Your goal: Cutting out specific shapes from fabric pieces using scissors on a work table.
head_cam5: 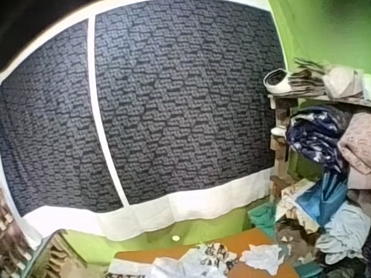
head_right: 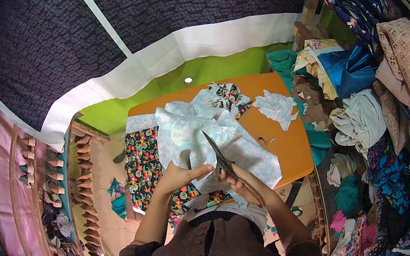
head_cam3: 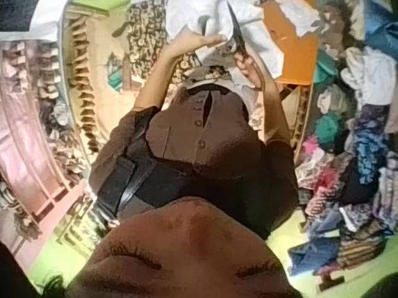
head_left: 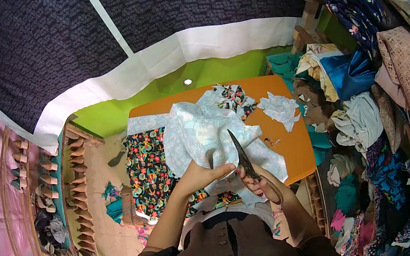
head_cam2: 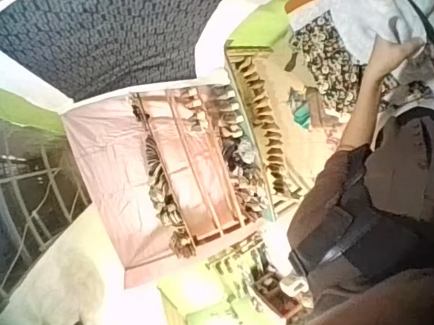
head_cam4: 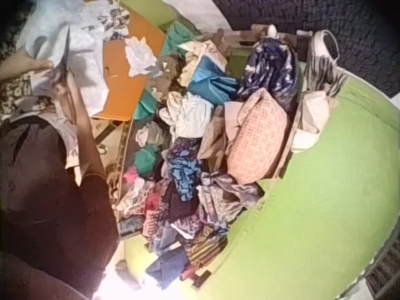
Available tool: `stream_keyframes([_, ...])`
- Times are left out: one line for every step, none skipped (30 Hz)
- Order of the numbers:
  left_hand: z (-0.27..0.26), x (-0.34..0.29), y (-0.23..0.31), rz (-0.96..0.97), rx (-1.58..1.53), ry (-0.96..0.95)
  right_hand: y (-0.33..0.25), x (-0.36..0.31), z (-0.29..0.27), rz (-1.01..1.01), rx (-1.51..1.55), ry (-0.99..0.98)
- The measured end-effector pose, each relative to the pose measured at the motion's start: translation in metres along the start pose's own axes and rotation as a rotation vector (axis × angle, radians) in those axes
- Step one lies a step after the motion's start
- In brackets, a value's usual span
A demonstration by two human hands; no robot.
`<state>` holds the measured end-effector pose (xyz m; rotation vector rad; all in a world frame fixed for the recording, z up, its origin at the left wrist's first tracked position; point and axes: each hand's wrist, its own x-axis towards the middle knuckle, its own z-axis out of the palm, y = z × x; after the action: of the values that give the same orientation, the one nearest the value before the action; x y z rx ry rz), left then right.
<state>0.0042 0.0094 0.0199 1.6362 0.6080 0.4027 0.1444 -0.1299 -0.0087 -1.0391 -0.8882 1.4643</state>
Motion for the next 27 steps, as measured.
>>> stream_keyframes([-0.001,-0.001,0.001,-0.021,-0.016,-0.004,-0.002,0.001,0.000,0.056,0.036,-0.001])
stream_keyframes([-0.001,-0.001,0.003,-0.042,-0.032,-0.008,-0.004,0.002,0.000,0.111,0.072,-0.002])
stream_keyframes([-0.002,-0.002,0.004,-0.042,-0.031,-0.006,-0.003,0.001,-0.001,0.111,0.072,-0.005])
stream_keyframes([-0.003,-0.002,0.004,-0.033,-0.032,-0.001,0.000,0.000,-0.003,0.066,0.054,-0.021])
stream_keyframes([-0.004,-0.002,0.004,-0.023,-0.033,0.004,0.002,0.000,-0.004,0.021,0.037,-0.037])
stream_keyframes([-0.004,-0.002,0.004,-0.023,-0.032,0.004,0.001,0.000,-0.004,0.021,0.037,-0.038])
stream_keyframes([-0.004,-0.002,0.004,0.006,-0.012,0.018,-0.003,0.000,-0.003,0.050,0.021,-0.022])
stream_keyframes([-0.005,-0.003,0.004,0.035,0.008,0.032,-0.005,0.000,-0.003,0.079,0.006,-0.005])
stream_keyframes([-0.005,-0.002,0.003,0.035,0.009,0.031,-0.004,0.000,-0.004,0.079,0.006,-0.005])
stream_keyframes([-0.005,-0.002,0.002,-0.006,0.002,0.022,-0.003,-0.001,-0.005,0.097,0.006,0.017])
stream_keyframes([-0.005,-0.001,0.001,-0.047,-0.004,0.012,-0.001,-0.001,-0.007,0.114,0.006,0.039])
stream_keyframes([-0.004,0.000,-0.003,-0.046,-0.004,0.010,0.002,-0.002,-0.008,0.114,0.005,0.041])
stream_keyframes([-0.001,0.001,-0.008,0.045,-0.064,0.087,0.005,-0.002,-0.009,0.063,-0.086,0.051])
stream_keyframes([0.002,0.002,-0.010,0.136,-0.124,0.164,0.008,-0.002,-0.010,0.011,-0.176,0.061])
stream_keyframes([0.006,0.003,-0.010,0.136,-0.123,0.165,0.008,-0.003,-0.009,0.010,-0.175,0.059])
stream_keyframes([0.009,0.007,-0.006,0.110,-0.171,0.256,0.007,-0.003,-0.007,0.027,-0.202,0.070])
stream_keyframes([0.012,0.010,-0.004,0.083,-0.219,0.347,0.007,-0.003,-0.006,0.043,-0.228,0.080])
stream_keyframes([0.014,0.010,-0.004,0.084,-0.219,0.346,0.007,-0.004,-0.005,0.042,-0.228,0.081])
stream_keyframes([0.016,0.011,-0.005,0.111,-0.151,0.370,0.010,-0.003,-0.005,0.017,-0.219,0.082])
stream_keyframes([0.018,0.012,-0.007,0.138,-0.084,0.395,0.012,-0.003,-0.004,-0.008,-0.209,0.082])
stream_keyframes([0.020,0.014,-0.010,0.135,-0.128,0.384,0.016,-0.002,-0.005,-0.010,-0.209,0.083])
stream_keyframes([0.024,0.013,-0.011,0.135,-0.128,0.379,0.021,-0.001,-0.005,0.050,0.048,0.120])
stream_keyframes([0.028,0.013,-0.011,0.171,-0.105,0.404,0.023,-0.001,-0.004,0.108,0.306,0.155])
stream_keyframes([0.030,0.013,-0.011,0.207,-0.082,0.429,0.024,-0.002,-0.002,0.107,0.307,0.159])
stream_keyframes([0.029,0.012,-0.012,0.139,-0.084,0.399,0.024,-0.002,-0.001,0.008,0.202,0.115])
stream_keyframes([0.029,0.012,-0.013,0.138,-0.083,0.398,0.024,-0.003,0.001,-0.089,0.096,0.070])
stream_keyframes([0.029,0.011,-0.014,0.139,-0.101,0.410,0.024,-0.004,0.002,-0.089,0.097,0.070])
